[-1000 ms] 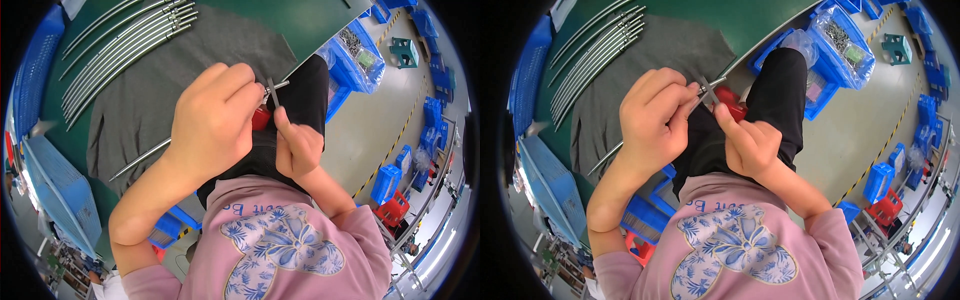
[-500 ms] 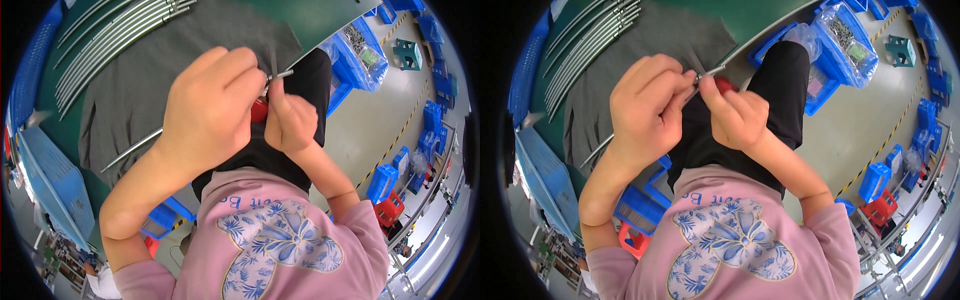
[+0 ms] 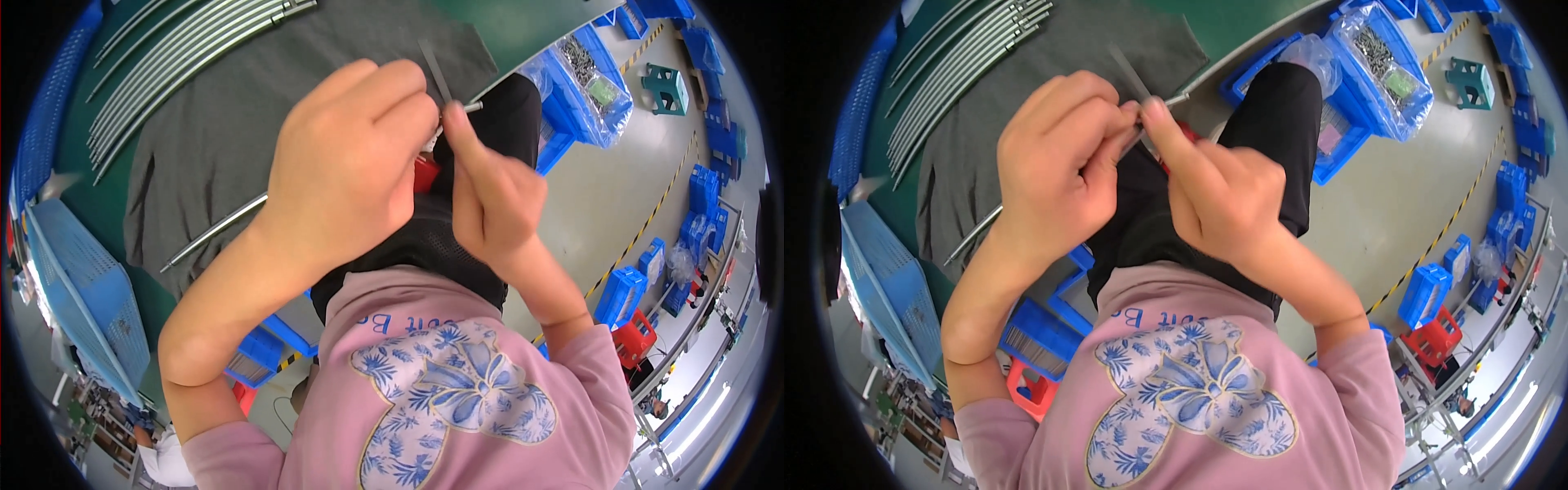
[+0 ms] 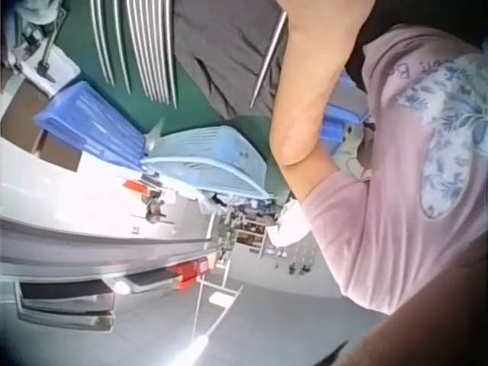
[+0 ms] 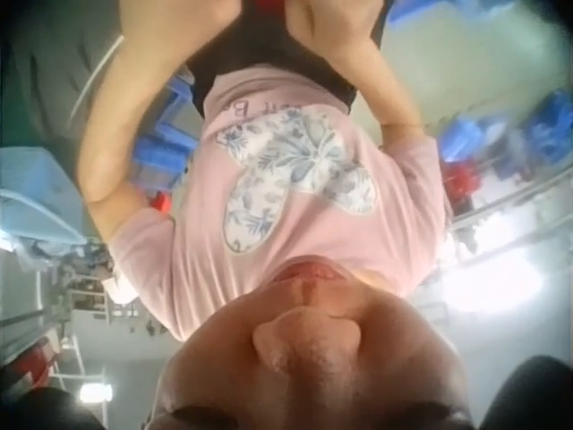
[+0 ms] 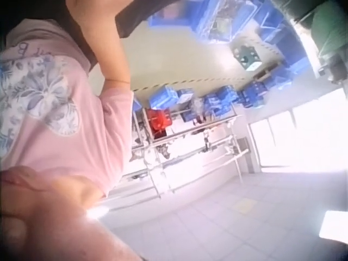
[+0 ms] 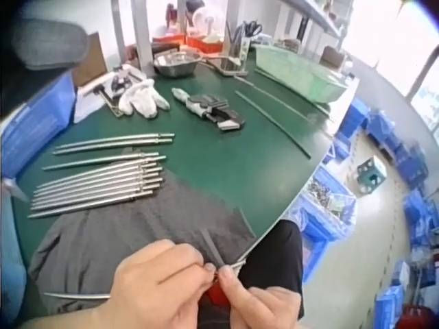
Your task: Measuring the thickness of metal rods with a digital micrometer and filing the tips.
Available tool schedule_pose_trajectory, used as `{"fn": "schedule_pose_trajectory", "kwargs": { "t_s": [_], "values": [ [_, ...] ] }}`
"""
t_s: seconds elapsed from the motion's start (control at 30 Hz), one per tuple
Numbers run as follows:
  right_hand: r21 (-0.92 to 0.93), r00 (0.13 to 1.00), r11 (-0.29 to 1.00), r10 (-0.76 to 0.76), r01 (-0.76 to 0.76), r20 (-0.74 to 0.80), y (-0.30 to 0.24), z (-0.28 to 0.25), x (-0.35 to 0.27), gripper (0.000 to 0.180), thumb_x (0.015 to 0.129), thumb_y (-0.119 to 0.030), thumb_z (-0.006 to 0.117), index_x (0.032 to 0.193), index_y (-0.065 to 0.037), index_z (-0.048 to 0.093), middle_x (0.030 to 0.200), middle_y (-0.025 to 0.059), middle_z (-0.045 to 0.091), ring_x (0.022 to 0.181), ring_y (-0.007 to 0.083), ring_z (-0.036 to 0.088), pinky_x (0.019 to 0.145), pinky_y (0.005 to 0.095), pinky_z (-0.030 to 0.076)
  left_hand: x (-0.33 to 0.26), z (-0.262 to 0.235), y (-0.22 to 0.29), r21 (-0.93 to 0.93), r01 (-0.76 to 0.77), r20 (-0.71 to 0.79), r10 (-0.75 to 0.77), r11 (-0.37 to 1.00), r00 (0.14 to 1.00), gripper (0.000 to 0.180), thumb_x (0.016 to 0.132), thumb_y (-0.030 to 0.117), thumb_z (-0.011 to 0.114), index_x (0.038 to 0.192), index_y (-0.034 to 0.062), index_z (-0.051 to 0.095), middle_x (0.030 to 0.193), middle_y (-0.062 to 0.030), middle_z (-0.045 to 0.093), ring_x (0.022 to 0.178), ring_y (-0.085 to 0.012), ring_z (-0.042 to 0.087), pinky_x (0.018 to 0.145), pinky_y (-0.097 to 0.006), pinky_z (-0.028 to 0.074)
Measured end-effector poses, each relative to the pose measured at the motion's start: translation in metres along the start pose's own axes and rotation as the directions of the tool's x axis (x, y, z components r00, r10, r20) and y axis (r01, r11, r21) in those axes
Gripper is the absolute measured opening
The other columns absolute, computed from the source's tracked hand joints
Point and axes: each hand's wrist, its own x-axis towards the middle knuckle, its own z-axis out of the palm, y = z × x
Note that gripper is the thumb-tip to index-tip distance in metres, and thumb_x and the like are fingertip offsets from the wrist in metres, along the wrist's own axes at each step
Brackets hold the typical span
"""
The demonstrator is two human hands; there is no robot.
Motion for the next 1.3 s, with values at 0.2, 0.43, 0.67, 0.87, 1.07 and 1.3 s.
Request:
{"fn": "schedule_pose_trajectory", "kwargs": {
  "t_s": [0.2, 0.43, 0.67, 0.87, 1.07, 1.3],
  "values": [
    [0.003, 0.998, 0.999, 0.041, -0.041, 0.055, -0.003, -0.006, 0.016, 0.052, 0.059, 0.006, 0.055, 0.11, -0.002, 0.064, 0.048, 0.0021, 0.044, 0.035, 0.0131, 0.039, 0.037, 0.0251, 0.035, 0.003, 0.002, -0.003, 0.024, -0.015, -0.005, 0.015, 1.0, 1.0, 0.015, 0.064, -0.006, 0.065, 0.068, 0.0008, 0.052, 0.068, -0.0078, 0.049, 0.057, -0.0252, 0.047, 0.05, -0.033, 0.038],
    [0.015, 1.0, 1.0, 0.009, -0.009, -0.018, 0.001, 0.003, 0.005, 0.051, 0.064, 0.005, 0.056, 0.115, -0.001, 0.06, 0.05, 0.0022, 0.043, 0.037, 0.0141, 0.039, 0.037, 0.0258, 0.033, 0.002, 0.002, -0.001, 0.004, -0.001, -0.013, 0.001, 1.0, 1.0, 0.016, 0.063, -0.007, 0.065, 0.068, 0.0008, 0.052, 0.068, -0.0071, 0.049, 0.058, -0.0247, 0.048, 0.05, -0.033, 0.038],
    [0.003, 0.996, 1.0, -0.003, 0.004, -0.092, 0.001, 0.017, -0.013, 0.048, 0.059, 0.008, 0.056, 0.107, 0.004, 0.063, 0.056, 0.0043, 0.051, 0.039, 0.0159, 0.044, 0.041, 0.0239, 0.038, 0.001, 0.002, 0.0, -0.007, 0.018, 0.019, -0.018, 1.0, 1.0, 0.016, 0.063, -0.006, 0.065, 0.068, 0.0011, 0.053, 0.068, -0.0073, 0.049, 0.058, -0.0251, 0.047, 0.05, -0.033, 0.038],
    [0.074, 0.976, 0.991, -0.093, 0.109, -0.194, 0.022, 0.039, -0.025, 0.047, 0.06, 0.008, 0.059, 0.107, 0.005, 0.062, 0.058, 0.004, 0.048, 0.041, 0.0161, 0.042, 0.038, 0.0275, 0.033, 0.001, 0.004, -0.001, 0.028, 0.01, 0.02, -0.011, 1.0, 1.0, 0.016, 0.064, -0.006, 0.066, 0.068, 0.0012, 0.052, 0.068, -0.0073, 0.049, 0.057, -0.0247, 0.047, 0.05, -0.033, 0.037],
    [0.062, 0.967, 0.982, -0.161, 0.177, -0.197, 0.03, 0.04, -0.039, 0.048, 0.058, 0.008, 0.058, 0.106, 0.005, 0.062, 0.056, 0.0028, 0.047, 0.04, 0.0148, 0.041, 0.038, 0.0267, 0.033, 0.001, 0.005, -0.003, -0.001, 0.034, -0.01, -0.034, 0.999, 0.999, 0.016, 0.064, -0.006, 0.066, 0.067, 0.0014, 0.052, 0.068, -0.0066, 0.05, 0.056, -0.0239, 0.046, 0.05, -0.033, 0.037],
    [0.06, 0.988, 0.995, -0.07, 0.079, -0.136, 0.018, 0.023, -0.032, 0.051, 0.06, 0.008, 0.056, 0.111, 0.004, 0.06, 0.053, 0.0028, 0.048, 0.037, 0.0157, 0.04, 0.038, 0.026, 0.034, 0.005, 0.004, -0.005, 0.026, 0.008, -0.002, -0.008, 1.0, 1.0, 0.016, 0.064, -0.006, 0.066, 0.068, 0.0015, 0.053, 0.068, -0.0065, 0.05, 0.057, -0.0236, 0.046, 0.05, -0.032, 0.037]
  ]
}}
